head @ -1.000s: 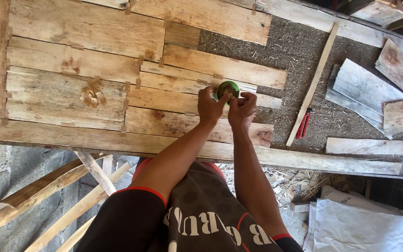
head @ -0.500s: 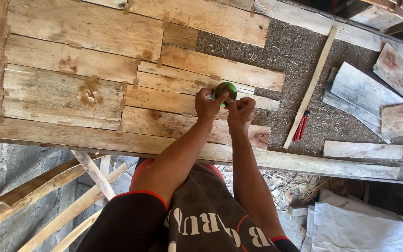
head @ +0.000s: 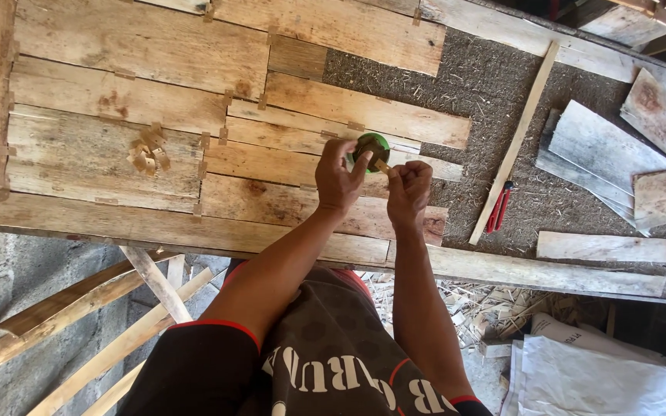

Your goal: Apply glue or adhesive between thin wooden slats to assemble a panel.

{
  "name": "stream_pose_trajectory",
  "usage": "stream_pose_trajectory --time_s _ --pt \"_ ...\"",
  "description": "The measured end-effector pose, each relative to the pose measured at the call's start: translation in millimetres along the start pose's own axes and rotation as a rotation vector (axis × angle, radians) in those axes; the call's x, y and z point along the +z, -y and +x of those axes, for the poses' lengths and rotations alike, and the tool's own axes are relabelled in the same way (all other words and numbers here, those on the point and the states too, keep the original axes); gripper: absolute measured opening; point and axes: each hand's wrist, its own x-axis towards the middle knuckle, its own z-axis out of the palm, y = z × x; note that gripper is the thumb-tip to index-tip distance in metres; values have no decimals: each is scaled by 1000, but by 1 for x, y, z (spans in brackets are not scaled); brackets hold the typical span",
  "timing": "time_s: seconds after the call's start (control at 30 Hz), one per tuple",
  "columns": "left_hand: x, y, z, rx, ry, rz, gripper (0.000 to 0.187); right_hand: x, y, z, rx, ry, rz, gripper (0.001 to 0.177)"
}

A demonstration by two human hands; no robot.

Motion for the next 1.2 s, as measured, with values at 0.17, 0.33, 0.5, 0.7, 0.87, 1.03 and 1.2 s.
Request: stream_pose_trajectory --time_s 0.17,0.33,0.5,0.7,0.87,1.03,1.2 --pt "-15 -24 22 -365 369 -173 44 9 -2 7 -56 91 83 32" --pt "-14 -20 29 -442 413 -293 47 14 -3 12 -60 100 48 30" --pt "-11 -27 28 -327 327 -12 41 22 27 2 -29 48 -200 34" --pt "-7 -22 22 -218 238 53 45 17 21 -12 -345 -77 -724 25" --pt "-6 -19 20 -171 212 45 47 40 41 -30 -271 88 -1070 63" --pt "-2 -12 21 -157 222 50 44 46 44 -40 -272 170 -1175 84" --pt "-10 -14 22 -201 194 -96 38 51 29 -42 -219 107 -1141 92"
